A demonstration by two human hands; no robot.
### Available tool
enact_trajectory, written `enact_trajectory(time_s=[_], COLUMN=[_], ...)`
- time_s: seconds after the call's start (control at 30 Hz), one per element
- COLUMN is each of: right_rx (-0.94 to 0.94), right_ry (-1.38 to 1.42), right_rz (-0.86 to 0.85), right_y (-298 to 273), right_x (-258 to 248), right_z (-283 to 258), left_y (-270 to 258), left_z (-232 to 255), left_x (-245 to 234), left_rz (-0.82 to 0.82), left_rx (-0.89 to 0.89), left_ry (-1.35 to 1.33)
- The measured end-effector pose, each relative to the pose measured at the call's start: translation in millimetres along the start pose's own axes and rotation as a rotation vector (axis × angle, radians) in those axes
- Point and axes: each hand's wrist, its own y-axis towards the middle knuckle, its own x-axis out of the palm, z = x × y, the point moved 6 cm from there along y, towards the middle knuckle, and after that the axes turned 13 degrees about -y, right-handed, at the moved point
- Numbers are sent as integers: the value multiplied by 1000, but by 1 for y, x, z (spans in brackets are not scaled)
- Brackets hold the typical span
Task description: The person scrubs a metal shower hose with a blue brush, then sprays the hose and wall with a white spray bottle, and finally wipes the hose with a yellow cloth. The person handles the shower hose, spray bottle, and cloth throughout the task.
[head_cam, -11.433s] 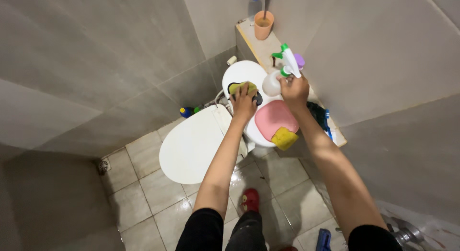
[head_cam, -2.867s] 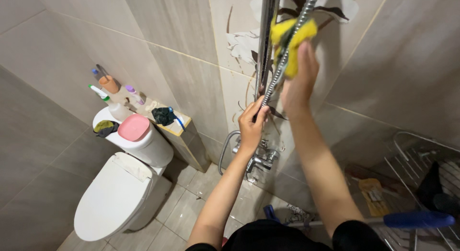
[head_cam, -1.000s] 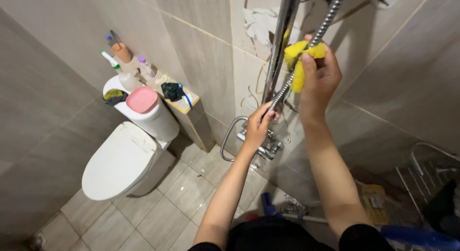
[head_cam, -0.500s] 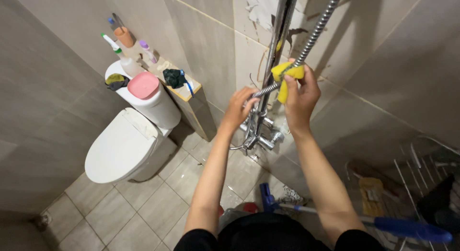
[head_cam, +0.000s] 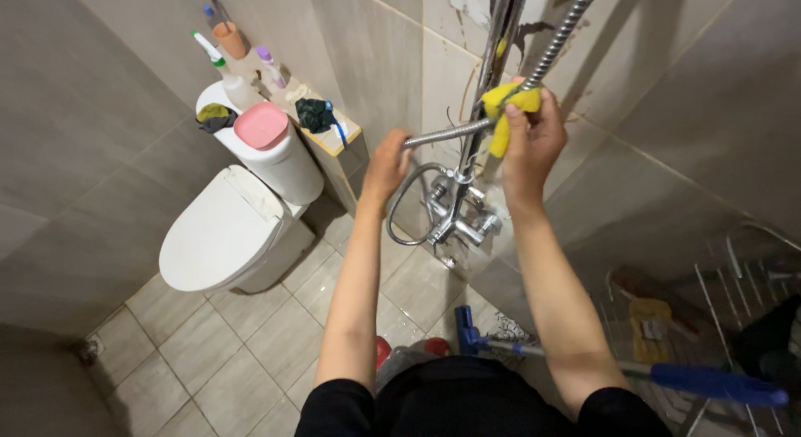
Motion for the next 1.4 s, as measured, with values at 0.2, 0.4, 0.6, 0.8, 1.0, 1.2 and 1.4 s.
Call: enact_trajectory(time_s=[0.2,0.4,0.6,0.8,1.0,1.2,1.4], right_rx=[21,6,36,92,105,45,11], right_ry=[16,23,17,10,43,-29,7], right_rz=[-2,-11,-17,-26,-102,-32,-8], right_y=[-3,-7,-7,-9,-9,8,19], right_x=[-19,-5,0,-9,-6,-9,-5], right_z=[-2,-3,11,25,11,-19,-21], left_y=[-106,-121,-146,-154,-63,-29,-39], left_z=[-63,-73,-106,-78,39,89,85], left_x=[-41,-78,-47,38,89,77,65], left_rz=[90,239,88,-356,-468,-228,8], left_rx=[-196,-271,-417,-516,-406,-276,-319], left_ry=[74,114,3,-218,-884,-720,-615])
